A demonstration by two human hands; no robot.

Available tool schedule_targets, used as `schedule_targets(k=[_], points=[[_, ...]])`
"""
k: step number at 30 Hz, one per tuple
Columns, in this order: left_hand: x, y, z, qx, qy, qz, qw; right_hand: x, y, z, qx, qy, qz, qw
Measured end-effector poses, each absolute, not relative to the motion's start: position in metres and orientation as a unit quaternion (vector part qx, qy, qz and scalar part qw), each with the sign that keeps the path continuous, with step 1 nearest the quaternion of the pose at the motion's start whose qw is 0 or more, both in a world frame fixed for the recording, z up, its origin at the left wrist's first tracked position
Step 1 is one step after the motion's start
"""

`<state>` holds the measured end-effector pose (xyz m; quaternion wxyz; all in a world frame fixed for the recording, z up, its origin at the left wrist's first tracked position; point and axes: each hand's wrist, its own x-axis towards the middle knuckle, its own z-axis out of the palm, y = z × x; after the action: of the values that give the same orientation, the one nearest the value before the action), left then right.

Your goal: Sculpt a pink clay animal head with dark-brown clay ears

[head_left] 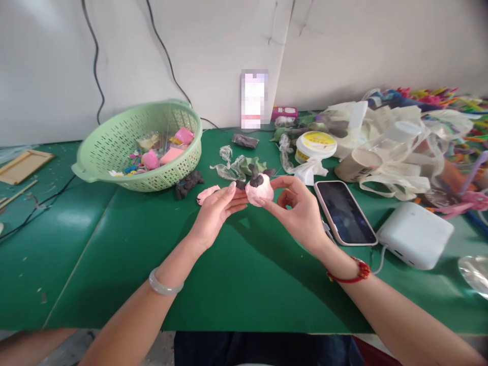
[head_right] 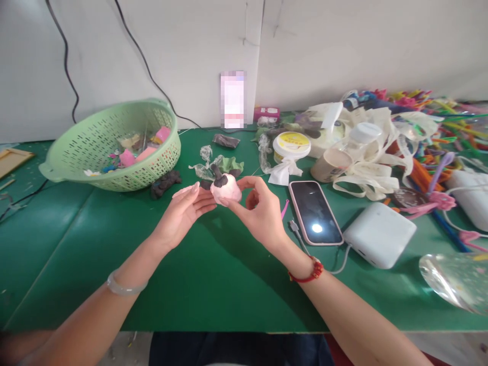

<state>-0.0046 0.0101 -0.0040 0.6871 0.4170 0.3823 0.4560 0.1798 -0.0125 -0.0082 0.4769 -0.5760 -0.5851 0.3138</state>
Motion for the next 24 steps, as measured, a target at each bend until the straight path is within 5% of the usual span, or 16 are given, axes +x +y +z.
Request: schedule_targets(k=[14, 24], points=[[-0.0025, 0.0099, -0.0133, 0.475, 0.438, 0.481, 0.592, 0.1755, -0.0158, -0.0089, -0.562, -0.598, 0.333, 0.464], [-0.0039, 0.0087, -0.0116, 0.425, 0.422, 0.498, 0.627, 0.1755, -0.0097, -0.0102, -0.489, -0.543, 0.491, 0.474]])
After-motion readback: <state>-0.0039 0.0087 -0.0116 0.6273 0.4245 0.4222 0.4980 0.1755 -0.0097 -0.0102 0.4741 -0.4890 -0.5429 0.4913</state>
